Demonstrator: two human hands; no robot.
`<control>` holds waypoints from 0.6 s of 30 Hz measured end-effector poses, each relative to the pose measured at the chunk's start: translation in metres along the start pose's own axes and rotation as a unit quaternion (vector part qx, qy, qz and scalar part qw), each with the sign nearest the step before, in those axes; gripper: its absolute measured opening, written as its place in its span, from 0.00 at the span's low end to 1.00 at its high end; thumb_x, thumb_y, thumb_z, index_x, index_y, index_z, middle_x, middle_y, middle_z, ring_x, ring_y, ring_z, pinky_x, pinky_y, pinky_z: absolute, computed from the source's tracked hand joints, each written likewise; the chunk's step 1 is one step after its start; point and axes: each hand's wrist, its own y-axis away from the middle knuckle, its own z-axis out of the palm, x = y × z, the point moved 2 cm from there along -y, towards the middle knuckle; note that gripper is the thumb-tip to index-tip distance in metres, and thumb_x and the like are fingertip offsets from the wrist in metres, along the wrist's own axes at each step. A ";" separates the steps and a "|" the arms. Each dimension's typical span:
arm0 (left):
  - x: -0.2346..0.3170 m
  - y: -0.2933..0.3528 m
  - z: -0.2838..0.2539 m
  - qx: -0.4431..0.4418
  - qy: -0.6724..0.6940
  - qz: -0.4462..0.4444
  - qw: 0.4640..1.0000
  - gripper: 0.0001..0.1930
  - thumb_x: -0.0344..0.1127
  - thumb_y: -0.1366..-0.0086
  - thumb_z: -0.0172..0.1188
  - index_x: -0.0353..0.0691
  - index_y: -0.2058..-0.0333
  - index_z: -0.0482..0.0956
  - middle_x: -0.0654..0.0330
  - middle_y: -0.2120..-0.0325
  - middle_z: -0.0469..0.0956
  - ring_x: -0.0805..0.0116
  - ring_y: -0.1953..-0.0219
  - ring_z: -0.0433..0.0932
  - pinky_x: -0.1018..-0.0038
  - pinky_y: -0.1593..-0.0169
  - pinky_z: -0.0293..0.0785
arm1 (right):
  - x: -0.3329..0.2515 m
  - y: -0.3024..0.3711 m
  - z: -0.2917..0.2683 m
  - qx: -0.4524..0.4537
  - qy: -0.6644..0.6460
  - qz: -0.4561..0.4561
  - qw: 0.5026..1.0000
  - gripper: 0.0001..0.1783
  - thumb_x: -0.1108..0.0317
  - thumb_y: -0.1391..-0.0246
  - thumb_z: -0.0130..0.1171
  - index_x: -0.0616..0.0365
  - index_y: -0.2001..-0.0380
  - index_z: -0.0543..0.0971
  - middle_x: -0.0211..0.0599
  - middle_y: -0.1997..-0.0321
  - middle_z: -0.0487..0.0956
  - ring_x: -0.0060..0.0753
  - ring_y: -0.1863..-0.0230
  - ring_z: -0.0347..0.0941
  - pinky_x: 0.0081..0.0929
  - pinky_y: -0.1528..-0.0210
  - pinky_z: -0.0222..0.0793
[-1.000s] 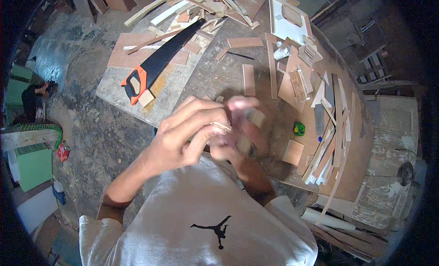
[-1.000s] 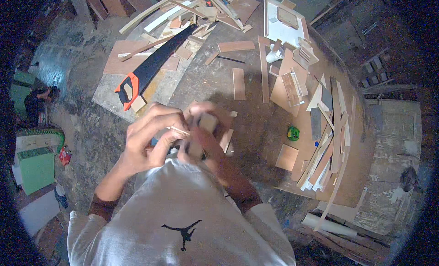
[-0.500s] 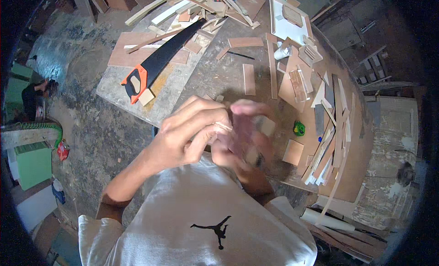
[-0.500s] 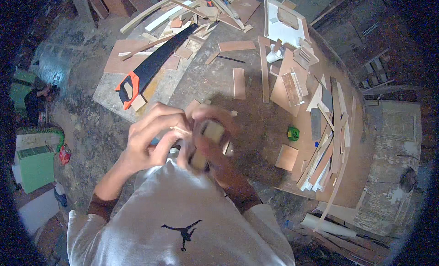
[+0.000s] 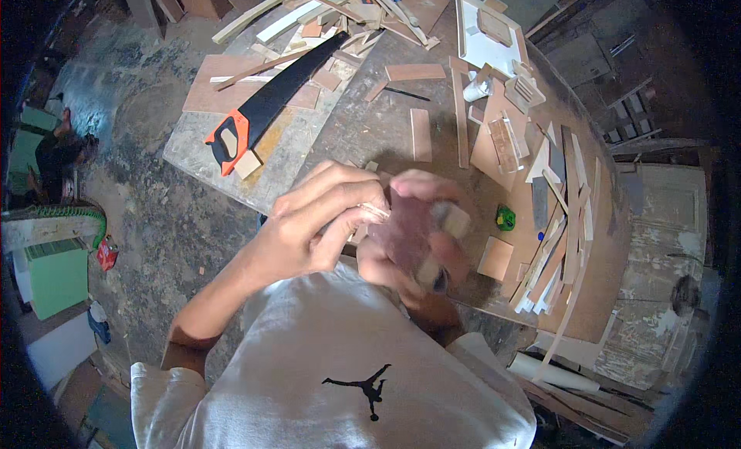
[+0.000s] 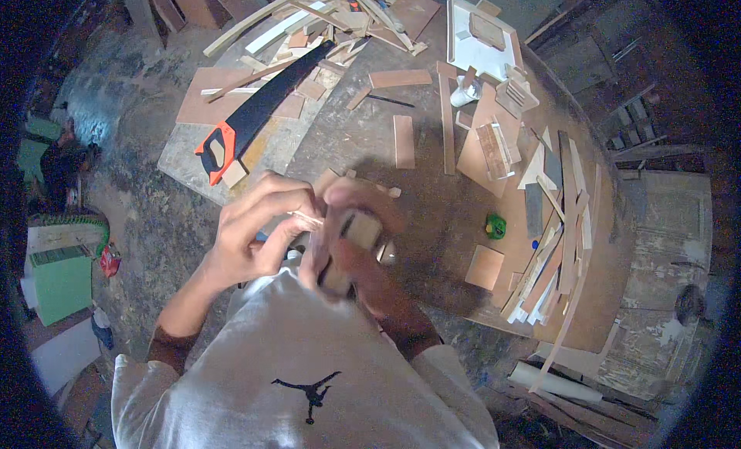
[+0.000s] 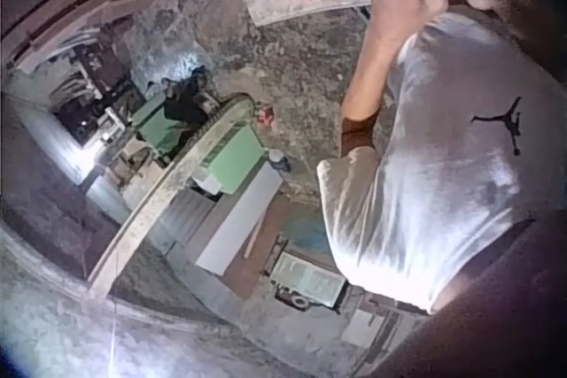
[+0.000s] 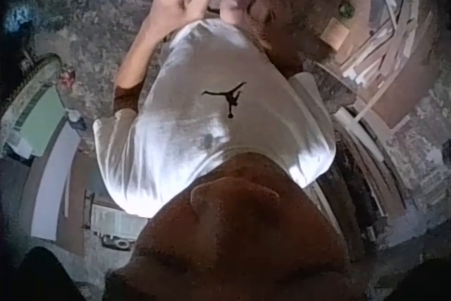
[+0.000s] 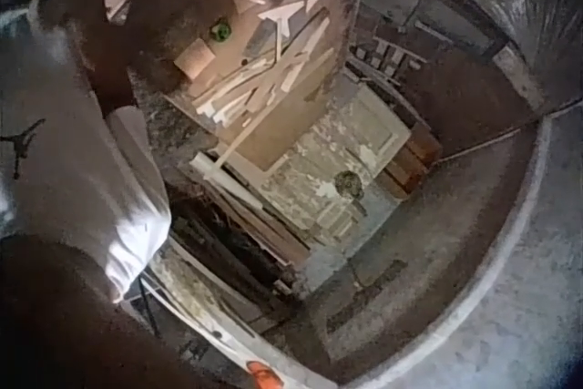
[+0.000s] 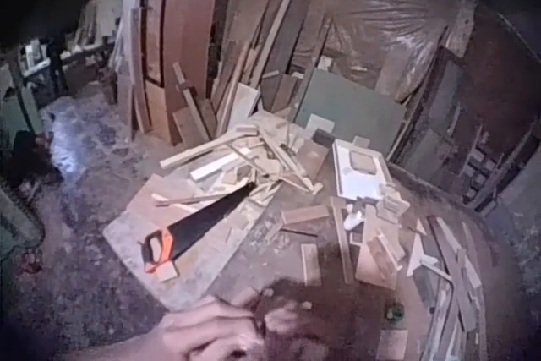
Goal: Sanding small wooden blocks and applying glue to assemble them into a structure.
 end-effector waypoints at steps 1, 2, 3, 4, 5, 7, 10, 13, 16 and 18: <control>0.000 0.000 0.001 0.004 -0.001 0.006 1.000 0.09 0.21 0.40 0.61 0.30 0.60 0.79 0.51 0.61 0.79 0.54 0.60 0.79 0.65 0.55 0.75 | 0.003 0.000 -0.002 -0.001 0.000 0.000 1.000 0.24 0.64 0.44 0.64 0.54 0.46 0.68 0.42 0.56 0.73 0.30 0.66 0.75 0.26 0.78 0.74; -0.001 0.000 0.001 0.004 0.000 0.012 1.000 0.09 0.22 0.40 0.61 0.30 0.60 0.79 0.51 0.62 0.79 0.54 0.60 0.79 0.65 0.55 0.75 | 0.006 0.001 -0.003 -0.010 -0.001 -0.009 1.000 0.24 0.64 0.44 0.64 0.54 0.47 0.68 0.42 0.57 0.72 0.30 0.65 0.74 0.25 0.78 0.74; -0.001 -0.001 0.001 0.001 0.001 0.013 1.000 0.09 0.22 0.40 0.61 0.30 0.60 0.79 0.51 0.62 0.79 0.54 0.60 0.79 0.65 0.55 0.75 | 0.010 0.002 -0.005 -0.022 -0.003 -0.018 1.000 0.24 0.64 0.44 0.64 0.54 0.47 0.68 0.42 0.57 0.72 0.29 0.64 0.73 0.24 0.78 0.74; -0.002 0.000 0.001 0.014 0.008 0.004 1.000 0.09 0.21 0.41 0.61 0.30 0.60 0.79 0.50 0.62 0.79 0.54 0.60 0.79 0.65 0.55 0.75 | 0.026 -0.001 -0.016 -0.013 0.297 -0.218 0.930 0.23 0.64 0.45 0.64 0.55 0.48 0.69 0.43 0.58 0.72 0.29 0.62 0.73 0.25 0.74 0.74; -0.003 0.003 0.001 0.030 0.014 -0.010 0.999 0.09 0.21 0.41 0.61 0.30 0.60 0.79 0.50 0.62 0.79 0.54 0.60 0.79 0.65 0.56 0.75 | 0.022 0.003 -0.012 -0.014 0.296 -0.216 0.930 0.23 0.64 0.45 0.64 0.55 0.48 0.69 0.43 0.58 0.72 0.29 0.62 0.73 0.25 0.74 0.74; -0.010 0.003 0.002 0.030 0.010 -0.010 0.999 0.10 0.20 0.42 0.61 0.29 0.60 0.79 0.50 0.62 0.79 0.54 0.61 0.79 0.65 0.56 0.75 | 0.011 0.005 -0.009 -0.005 0.052 0.000 0.999 0.29 0.58 0.44 0.57 0.63 0.44 0.66 0.49 0.46 0.69 0.42 0.43 0.64 0.41 0.40 0.64; -0.003 0.001 0.004 0.017 -0.004 0.015 1.000 0.10 0.20 0.42 0.61 0.29 0.60 0.79 0.50 0.62 0.79 0.54 0.61 0.79 0.66 0.57 0.75 | 0.020 -0.002 -0.028 -0.094 0.327 -0.253 0.906 0.30 0.57 0.44 0.57 0.62 0.44 0.65 0.51 0.47 0.70 0.42 0.46 0.66 0.43 0.42 0.65; -0.006 0.001 0.002 0.033 0.001 -0.005 0.999 0.10 0.20 0.42 0.61 0.29 0.60 0.79 0.51 0.63 0.79 0.54 0.61 0.79 0.65 0.56 0.75 | 0.040 -0.007 -0.035 -0.082 0.477 -0.437 0.758 0.31 0.61 0.47 0.57 0.61 0.42 0.62 0.52 0.48 0.71 0.39 0.48 0.68 0.35 0.50 0.70; -0.005 0.002 0.003 0.020 0.008 0.011 1.000 0.09 0.20 0.42 0.61 0.30 0.61 0.79 0.51 0.62 0.79 0.54 0.60 0.79 0.65 0.56 0.75 | 0.020 0.009 -0.016 -0.019 0.211 -0.168 0.963 0.30 0.64 0.47 0.56 0.60 0.42 0.62 0.52 0.48 0.71 0.40 0.48 0.69 0.34 0.51 0.71; -0.002 0.004 0.000 0.024 0.015 0.003 1.000 0.10 0.20 0.42 0.61 0.30 0.60 0.79 0.51 0.62 0.79 0.54 0.60 0.79 0.65 0.56 0.75 | 0.011 0.009 -0.001 0.005 0.393 -0.017 0.919 0.27 0.59 0.46 0.53 0.66 0.47 0.67 0.51 0.49 0.71 0.40 0.48 0.68 0.36 0.46 0.68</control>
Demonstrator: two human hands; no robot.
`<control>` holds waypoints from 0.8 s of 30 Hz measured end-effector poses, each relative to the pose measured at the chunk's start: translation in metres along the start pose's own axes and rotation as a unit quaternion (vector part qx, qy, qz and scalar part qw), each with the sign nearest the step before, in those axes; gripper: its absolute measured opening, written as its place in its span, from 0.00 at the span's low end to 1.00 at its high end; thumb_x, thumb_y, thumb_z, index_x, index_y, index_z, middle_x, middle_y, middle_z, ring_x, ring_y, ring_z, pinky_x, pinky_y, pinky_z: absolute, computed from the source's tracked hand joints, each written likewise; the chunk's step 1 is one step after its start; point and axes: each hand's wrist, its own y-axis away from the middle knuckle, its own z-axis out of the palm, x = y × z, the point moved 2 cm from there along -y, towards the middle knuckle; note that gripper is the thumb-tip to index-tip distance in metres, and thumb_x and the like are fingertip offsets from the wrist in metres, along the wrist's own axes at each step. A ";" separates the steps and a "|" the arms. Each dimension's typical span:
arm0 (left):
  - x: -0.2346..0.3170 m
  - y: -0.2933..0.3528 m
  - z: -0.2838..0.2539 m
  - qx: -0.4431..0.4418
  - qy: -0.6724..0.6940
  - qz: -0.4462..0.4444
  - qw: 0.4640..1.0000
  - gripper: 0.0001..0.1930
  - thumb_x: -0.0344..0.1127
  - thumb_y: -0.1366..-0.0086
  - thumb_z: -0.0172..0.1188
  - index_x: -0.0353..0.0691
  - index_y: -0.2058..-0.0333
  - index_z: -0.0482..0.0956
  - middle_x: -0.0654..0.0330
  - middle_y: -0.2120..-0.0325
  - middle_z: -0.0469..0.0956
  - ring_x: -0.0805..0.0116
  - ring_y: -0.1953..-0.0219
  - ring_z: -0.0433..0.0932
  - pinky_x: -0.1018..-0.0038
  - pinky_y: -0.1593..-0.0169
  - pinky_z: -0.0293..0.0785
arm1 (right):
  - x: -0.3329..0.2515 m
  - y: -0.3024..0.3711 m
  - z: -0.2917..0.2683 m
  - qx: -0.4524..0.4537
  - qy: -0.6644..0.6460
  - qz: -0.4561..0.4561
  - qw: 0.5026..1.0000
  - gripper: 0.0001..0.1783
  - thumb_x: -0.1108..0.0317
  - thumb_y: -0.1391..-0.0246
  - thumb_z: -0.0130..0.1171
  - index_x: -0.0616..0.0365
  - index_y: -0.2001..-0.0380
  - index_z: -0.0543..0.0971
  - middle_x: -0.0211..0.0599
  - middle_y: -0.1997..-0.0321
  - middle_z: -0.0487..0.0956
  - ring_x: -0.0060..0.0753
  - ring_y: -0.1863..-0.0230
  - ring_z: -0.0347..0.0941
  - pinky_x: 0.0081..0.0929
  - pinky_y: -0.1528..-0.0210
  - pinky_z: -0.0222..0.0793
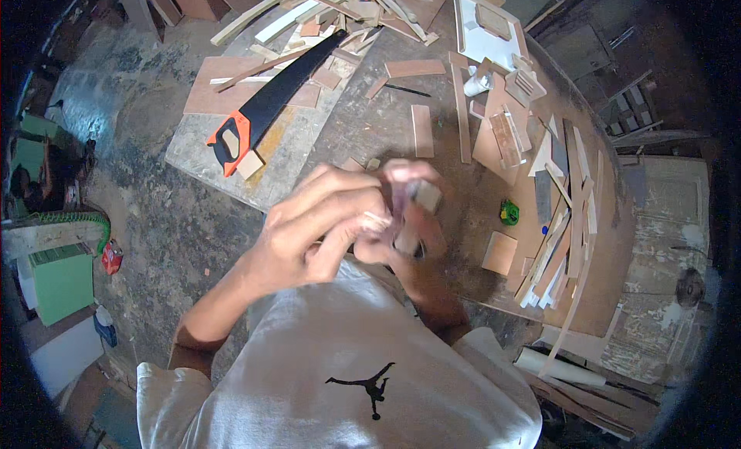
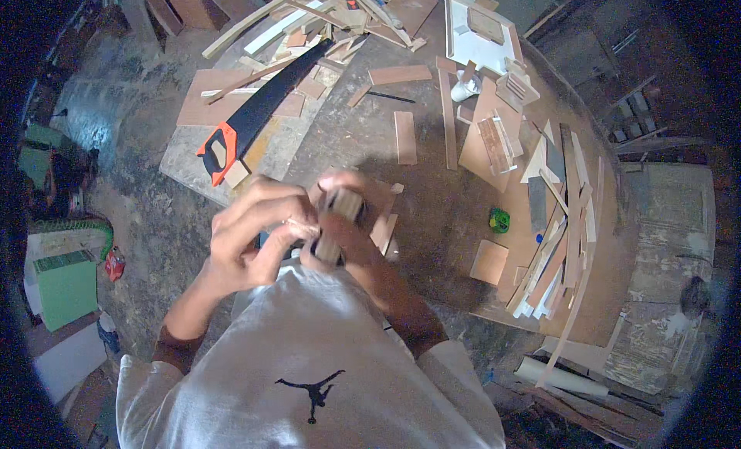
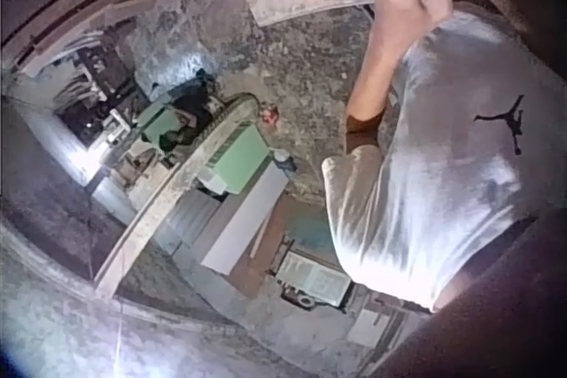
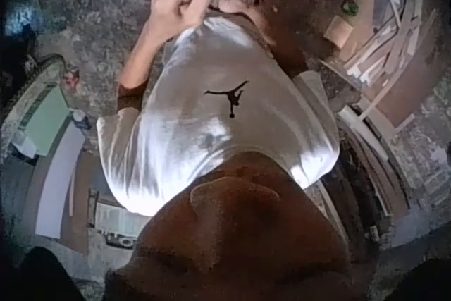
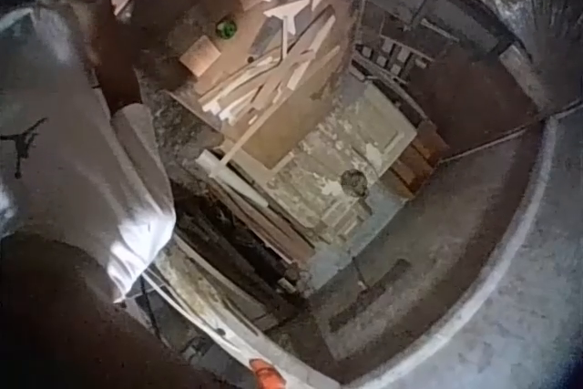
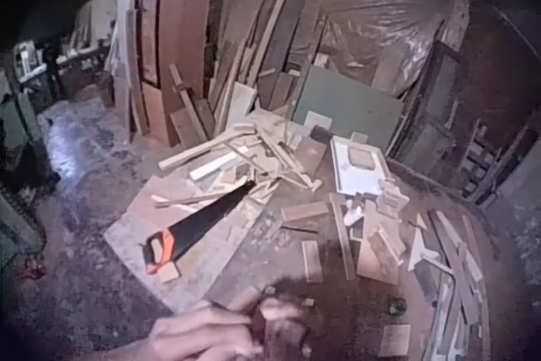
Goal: Sanding small wooden blocks and applying glue to assemble them into a structure.
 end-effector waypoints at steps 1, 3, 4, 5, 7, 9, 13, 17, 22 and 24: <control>0.001 0.002 -0.001 0.008 0.008 -0.009 1.000 0.10 0.20 0.42 0.61 0.31 0.60 0.79 0.51 0.62 0.79 0.53 0.60 0.79 0.64 0.56 0.75 | -0.003 0.000 -0.001 -0.002 -0.001 0.000 1.000 0.27 0.59 0.46 0.53 0.66 0.47 0.67 0.51 0.49 0.71 0.40 0.48 0.68 0.36 0.46 0.68; -0.002 0.002 0.001 -0.010 -0.011 0.000 1.000 0.11 0.19 0.42 0.61 0.31 0.59 0.79 0.51 0.61 0.79 0.53 0.59 0.79 0.64 0.55 0.75 | -0.005 -0.003 -0.009 0.014 -0.325 0.054 0.944 0.30 0.65 0.52 0.62 0.66 0.46 0.67 0.50 0.46 0.70 0.40 0.48 0.68 0.37 0.45 0.67; -0.001 0.002 0.002 -0.003 -0.006 0.004 1.000 0.11 0.19 0.42 0.61 0.31 0.60 0.79 0.51 0.61 0.79 0.53 0.59 0.79 0.64 0.55 0.75 | 0.007 -0.005 -0.013 -0.037 -0.367 -0.020 0.929 0.32 0.68 0.54 0.64 0.64 0.44 0.66 0.50 0.46 0.69 0.40 0.46 0.67 0.37 0.45 0.67; 0.001 0.000 0.003 -0.001 0.000 0.010 1.000 0.11 0.19 0.42 0.61 0.31 0.60 0.79 0.51 0.61 0.79 0.54 0.59 0.79 0.64 0.55 0.75 | 0.021 -0.006 -0.012 -0.033 -0.366 -0.022 0.930 0.32 0.68 0.54 0.64 0.64 0.44 0.66 0.50 0.46 0.69 0.40 0.46 0.67 0.37 0.45 0.67; 0.004 0.001 0.004 0.017 0.014 0.008 1.000 0.10 0.19 0.42 0.61 0.31 0.61 0.79 0.51 0.62 0.79 0.54 0.60 0.79 0.65 0.55 0.75 | 0.030 -0.005 -0.003 0.057 0.114 -0.325 0.937 0.31 0.62 0.50 0.62 0.65 0.45 0.66 0.50 0.46 0.70 0.40 0.47 0.67 0.37 0.43 0.66; -0.001 0.003 0.004 0.006 -0.004 -0.004 1.000 0.09 0.19 0.42 0.61 0.31 0.61 0.79 0.52 0.62 0.79 0.53 0.60 0.79 0.65 0.55 0.75 | 0.021 -0.002 0.002 0.064 -0.033 -0.254 0.964 0.28 0.62 0.46 0.58 0.59 0.43 0.66 0.50 0.46 0.69 0.42 0.45 0.66 0.42 0.42 0.66; 0.006 0.002 0.003 0.028 -0.001 0.018 0.999 0.09 0.19 0.42 0.60 0.31 0.61 0.79 0.51 0.63 0.79 0.54 0.61 0.79 0.66 0.56 0.75 | 0.017 -0.002 -0.004 -0.001 -0.191 -0.107 0.976 0.27 0.67 0.48 0.62 0.55 0.44 0.67 0.45 0.48 0.69 0.37 0.49 0.68 0.39 0.48 0.68; 0.001 0.001 0.004 0.003 0.000 -0.003 1.000 0.09 0.19 0.42 0.60 0.30 0.61 0.79 0.51 0.63 0.79 0.54 0.61 0.79 0.65 0.56 0.75 | 0.014 -0.002 -0.003 0.035 -0.267 -0.060 0.961 0.22 0.65 0.45 0.63 0.55 0.48 0.71 0.38 0.56 0.72 0.28 0.58 0.70 0.31 0.57 0.70; 0.003 0.003 0.001 0.013 0.003 -0.007 1.000 0.09 0.20 0.41 0.60 0.29 0.61 0.79 0.50 0.62 0.79 0.54 0.60 0.79 0.65 0.56 0.75 | 0.022 -0.006 0.003 0.011 -0.256 -0.072 0.964 0.24 0.62 0.44 0.58 0.56 0.45 0.67 0.42 0.50 0.70 0.33 0.52 0.68 0.34 0.48 0.67; 0.005 0.003 0.001 -0.002 0.000 0.009 1.000 0.10 0.20 0.41 0.60 0.30 0.60 0.79 0.50 0.62 0.79 0.53 0.60 0.79 0.65 0.55 0.75 | 0.021 0.002 -0.007 0.009 -0.262 -0.078 0.962 0.27 0.63 0.45 0.57 0.51 0.43 0.63 0.45 0.43 0.66 0.39 0.50 0.68 0.32 0.44 0.66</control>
